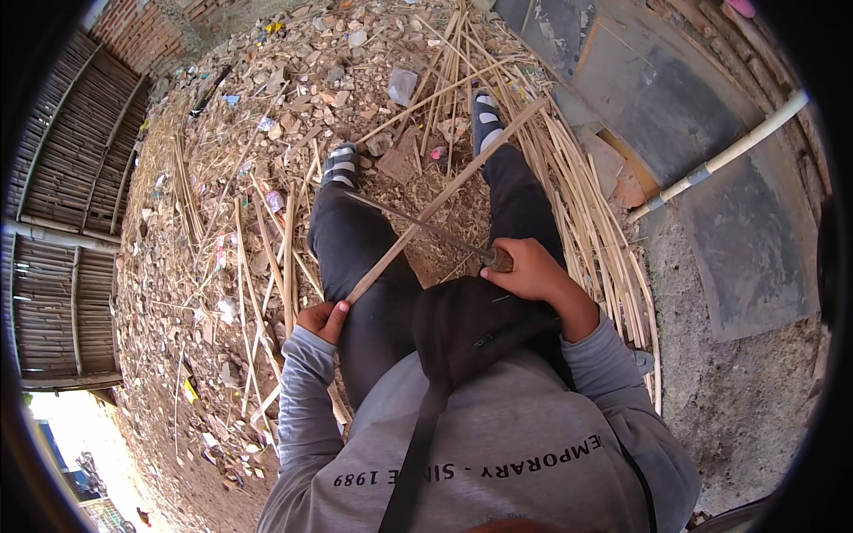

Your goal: The person scrapes thin strips of bamboo with a blade to smooth the surface while sitting on the ground.

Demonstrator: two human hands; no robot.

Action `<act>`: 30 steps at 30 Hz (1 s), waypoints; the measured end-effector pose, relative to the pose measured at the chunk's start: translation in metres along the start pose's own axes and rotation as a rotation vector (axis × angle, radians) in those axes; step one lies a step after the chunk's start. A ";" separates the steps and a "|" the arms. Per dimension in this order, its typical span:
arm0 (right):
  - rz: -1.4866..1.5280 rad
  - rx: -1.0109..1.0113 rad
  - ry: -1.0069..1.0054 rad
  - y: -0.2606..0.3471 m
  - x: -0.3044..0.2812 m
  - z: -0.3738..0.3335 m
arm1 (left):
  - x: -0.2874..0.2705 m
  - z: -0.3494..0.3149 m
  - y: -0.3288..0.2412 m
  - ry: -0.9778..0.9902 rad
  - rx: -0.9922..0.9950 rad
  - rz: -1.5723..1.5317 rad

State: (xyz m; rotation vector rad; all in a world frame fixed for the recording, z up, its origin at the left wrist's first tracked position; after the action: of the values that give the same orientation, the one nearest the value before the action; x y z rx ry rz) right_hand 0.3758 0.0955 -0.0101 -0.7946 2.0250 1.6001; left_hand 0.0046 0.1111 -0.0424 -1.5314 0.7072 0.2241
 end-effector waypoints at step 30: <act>-0.177 0.103 0.010 0.001 -0.037 -0.006 | -0.002 0.000 -0.011 0.025 0.011 0.174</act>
State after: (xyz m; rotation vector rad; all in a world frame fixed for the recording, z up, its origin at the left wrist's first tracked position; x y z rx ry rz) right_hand 0.4030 0.0959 0.0162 -0.9167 1.9664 1.3851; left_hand 0.0090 0.1106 -0.0321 -1.4651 0.8606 0.3314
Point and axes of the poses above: each hand's wrist, its own z-axis towards the middle knuckle, its own x-axis out of the palm, y = z × x, the point moved 10 cm from there along z, towards the middle knuckle, and after that the axes turned 10 degrees about x, right-handed, at the moved point
